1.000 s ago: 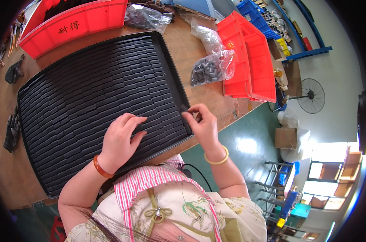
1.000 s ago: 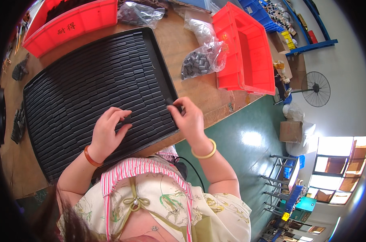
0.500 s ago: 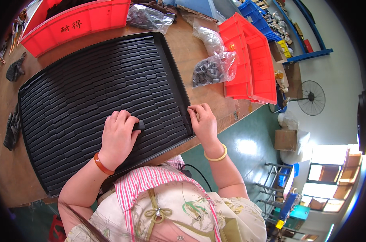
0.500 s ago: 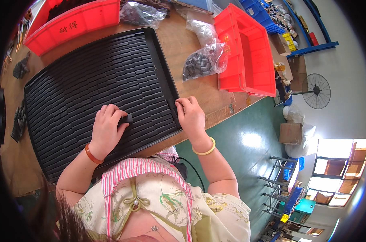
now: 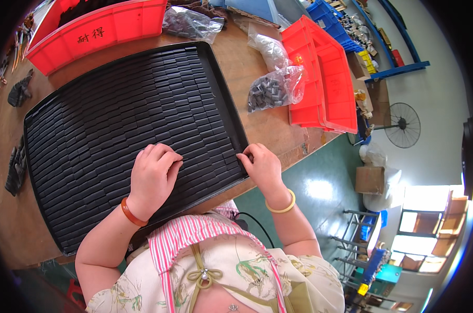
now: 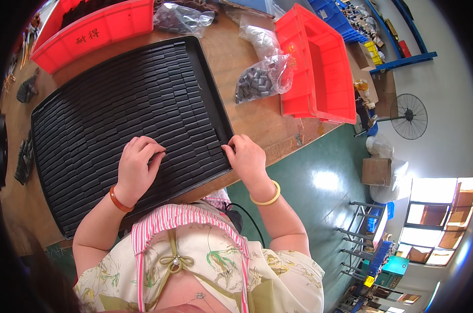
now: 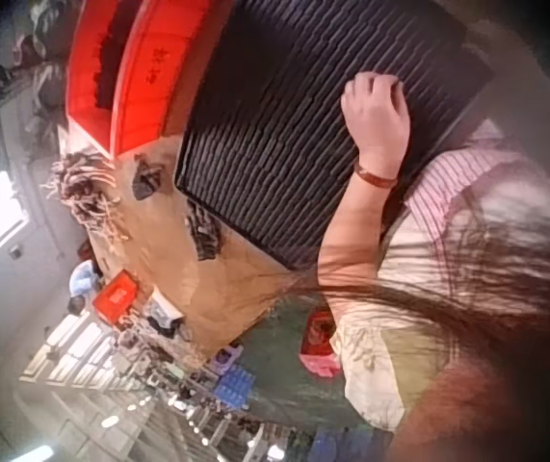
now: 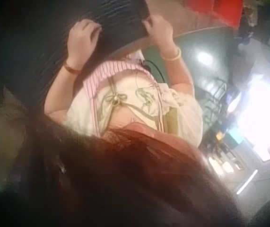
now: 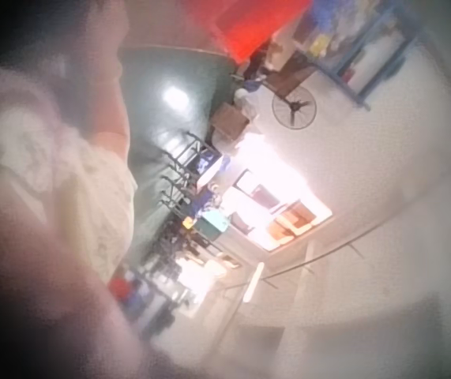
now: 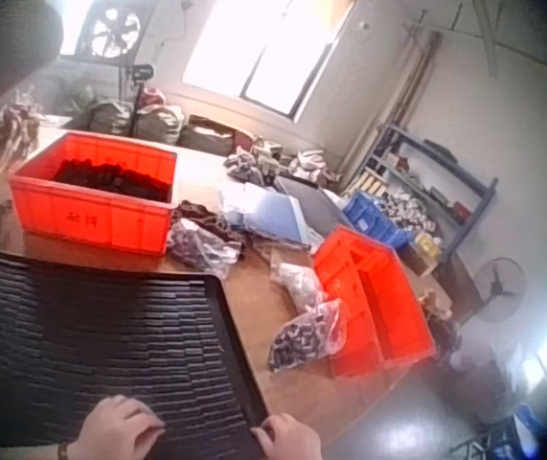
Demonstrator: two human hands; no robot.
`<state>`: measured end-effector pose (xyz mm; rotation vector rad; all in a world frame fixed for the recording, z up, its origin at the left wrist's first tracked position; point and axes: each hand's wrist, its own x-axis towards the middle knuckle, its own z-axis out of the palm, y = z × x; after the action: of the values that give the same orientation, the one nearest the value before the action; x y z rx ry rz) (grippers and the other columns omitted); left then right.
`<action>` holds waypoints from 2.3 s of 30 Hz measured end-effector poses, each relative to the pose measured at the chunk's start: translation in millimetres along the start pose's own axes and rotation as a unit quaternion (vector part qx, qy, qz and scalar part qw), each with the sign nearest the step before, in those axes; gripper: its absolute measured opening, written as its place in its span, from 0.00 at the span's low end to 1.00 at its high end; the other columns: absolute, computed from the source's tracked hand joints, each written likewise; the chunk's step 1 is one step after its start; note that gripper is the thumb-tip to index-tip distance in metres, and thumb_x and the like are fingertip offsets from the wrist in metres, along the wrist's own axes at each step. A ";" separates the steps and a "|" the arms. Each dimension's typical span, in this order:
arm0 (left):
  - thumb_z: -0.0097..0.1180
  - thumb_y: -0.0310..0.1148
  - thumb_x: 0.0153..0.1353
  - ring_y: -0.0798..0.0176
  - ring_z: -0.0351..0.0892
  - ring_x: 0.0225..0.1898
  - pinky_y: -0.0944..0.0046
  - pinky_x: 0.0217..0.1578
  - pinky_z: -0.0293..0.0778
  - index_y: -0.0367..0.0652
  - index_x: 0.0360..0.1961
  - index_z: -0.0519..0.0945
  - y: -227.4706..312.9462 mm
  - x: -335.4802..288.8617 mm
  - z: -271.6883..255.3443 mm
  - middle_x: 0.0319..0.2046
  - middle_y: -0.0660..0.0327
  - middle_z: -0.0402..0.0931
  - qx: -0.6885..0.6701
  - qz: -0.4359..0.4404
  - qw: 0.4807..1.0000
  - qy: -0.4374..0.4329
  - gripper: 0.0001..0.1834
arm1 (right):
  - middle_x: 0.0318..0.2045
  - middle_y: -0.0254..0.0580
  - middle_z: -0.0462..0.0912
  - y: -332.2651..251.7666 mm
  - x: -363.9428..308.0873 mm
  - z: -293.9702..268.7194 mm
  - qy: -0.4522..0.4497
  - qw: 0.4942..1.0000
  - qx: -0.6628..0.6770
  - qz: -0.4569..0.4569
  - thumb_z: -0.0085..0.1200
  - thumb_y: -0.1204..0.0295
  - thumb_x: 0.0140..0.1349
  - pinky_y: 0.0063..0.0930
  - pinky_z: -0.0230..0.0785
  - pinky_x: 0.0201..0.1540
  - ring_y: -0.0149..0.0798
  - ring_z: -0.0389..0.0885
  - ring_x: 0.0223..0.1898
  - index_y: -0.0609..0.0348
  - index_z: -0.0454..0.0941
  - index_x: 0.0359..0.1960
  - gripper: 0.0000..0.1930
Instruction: The person assembles small plastic components by hand on a sorting tray.
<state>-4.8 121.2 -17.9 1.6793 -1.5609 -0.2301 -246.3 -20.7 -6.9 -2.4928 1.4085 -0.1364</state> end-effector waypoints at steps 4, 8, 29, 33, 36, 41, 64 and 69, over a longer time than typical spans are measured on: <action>0.64 0.23 0.53 0.53 0.76 0.37 0.56 0.41 0.72 0.40 0.32 0.81 0.0 -0.2 0.3 0.33 0.59 0.77 -0.010 0.000 1.000 -0.002 0.05 | 0.31 0.41 0.82 0.9 1.2 2.0 0.008 1.000 -0.001 0.008 0.61 0.62 0.61 0.42 0.75 0.35 0.49 0.83 0.34 0.55 0.78 0.30 0.11; 0.64 0.23 0.53 0.53 0.77 0.37 0.56 0.41 0.73 0.40 0.31 0.81 0.7 0.4 0.5 0.32 0.59 0.78 -0.017 0.003 1.000 -0.005 0.05 | 0.31 0.41 0.82 1.8 2.1 3.1 -0.002 1.000 -0.029 0.005 0.61 0.61 0.61 0.42 0.75 0.34 0.49 0.83 0.33 0.55 0.78 0.29 0.11; 0.67 0.22 0.51 0.55 0.79 0.36 0.59 0.38 0.74 0.40 0.39 0.83 10.2 -1.8 1.7 0.33 0.58 0.82 -0.200 0.015 0.978 -0.054 0.13 | 0.26 0.36 0.76 -67.6 -19.8 9.0 -0.148 0.893 0.418 -0.072 0.63 0.68 0.63 0.23 0.65 0.28 0.25 0.70 0.26 0.64 0.78 0.36 0.11; 0.68 0.25 0.51 0.55 0.79 0.39 0.58 0.42 0.73 0.42 0.43 0.82 22.3 1.8 -5.7 0.38 0.61 0.81 -0.058 0.073 0.995 -0.020 0.17 | 0.25 0.36 0.74 -70.1 -18.9 11.4 -0.118 0.890 0.438 -0.045 0.63 0.70 0.63 0.24 0.63 0.27 0.25 0.69 0.26 0.65 0.76 0.33 0.10; 0.68 0.29 0.50 0.56 0.78 0.42 0.57 0.46 0.71 0.43 0.46 0.82 16.5 -3.8 -3.4 0.41 0.62 0.80 0.001 0.095 0.995 -0.027 0.19 | 0.25 0.35 0.73 -68.9 -19.2 15.8 -0.132 0.889 0.434 -0.060 0.59 0.68 0.67 0.23 0.62 0.27 0.25 0.68 0.24 0.63 0.76 0.33 0.10; 0.69 0.23 0.48 0.54 0.80 0.43 0.58 0.45 0.76 0.42 0.47 0.82 15.4 0.2 -3.4 0.41 0.58 0.80 -0.118 0.014 0.993 -0.005 0.21 | 0.30 0.36 0.74 -60.2 -11.9 10.2 -0.184 0.533 0.782 0.264 0.49 0.58 0.72 0.22 0.63 0.27 0.31 0.71 0.29 0.58 0.75 0.39 0.15; 0.68 0.26 0.53 0.62 0.80 0.42 0.64 0.42 0.77 0.40 0.40 0.86 11.8 -1.0 -4.4 0.40 0.60 0.81 -0.271 -0.128 0.951 -0.070 0.11 | 0.19 0.26 0.68 -55.2 -19.2 6.6 -0.135 0.764 0.630 0.039 0.51 0.52 0.72 0.15 0.53 0.23 0.19 0.62 0.20 0.59 0.82 0.38 0.21; 0.68 0.26 0.53 0.61 0.80 0.41 0.64 0.42 0.77 0.40 0.40 0.86 9.8 -1.4 -2.4 0.39 0.60 0.81 -0.268 -0.128 0.952 -0.072 0.11 | 0.28 0.28 0.73 -52.1 -21.0 1.1 -0.170 0.766 0.617 0.064 0.53 0.60 0.72 0.15 0.60 0.27 0.19 0.66 0.25 0.63 0.83 0.40 0.16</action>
<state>-10.9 124.4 -10.5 1.4393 -1.2264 -0.8496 -214.0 22.8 7.8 -1.2194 0.8295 -0.4000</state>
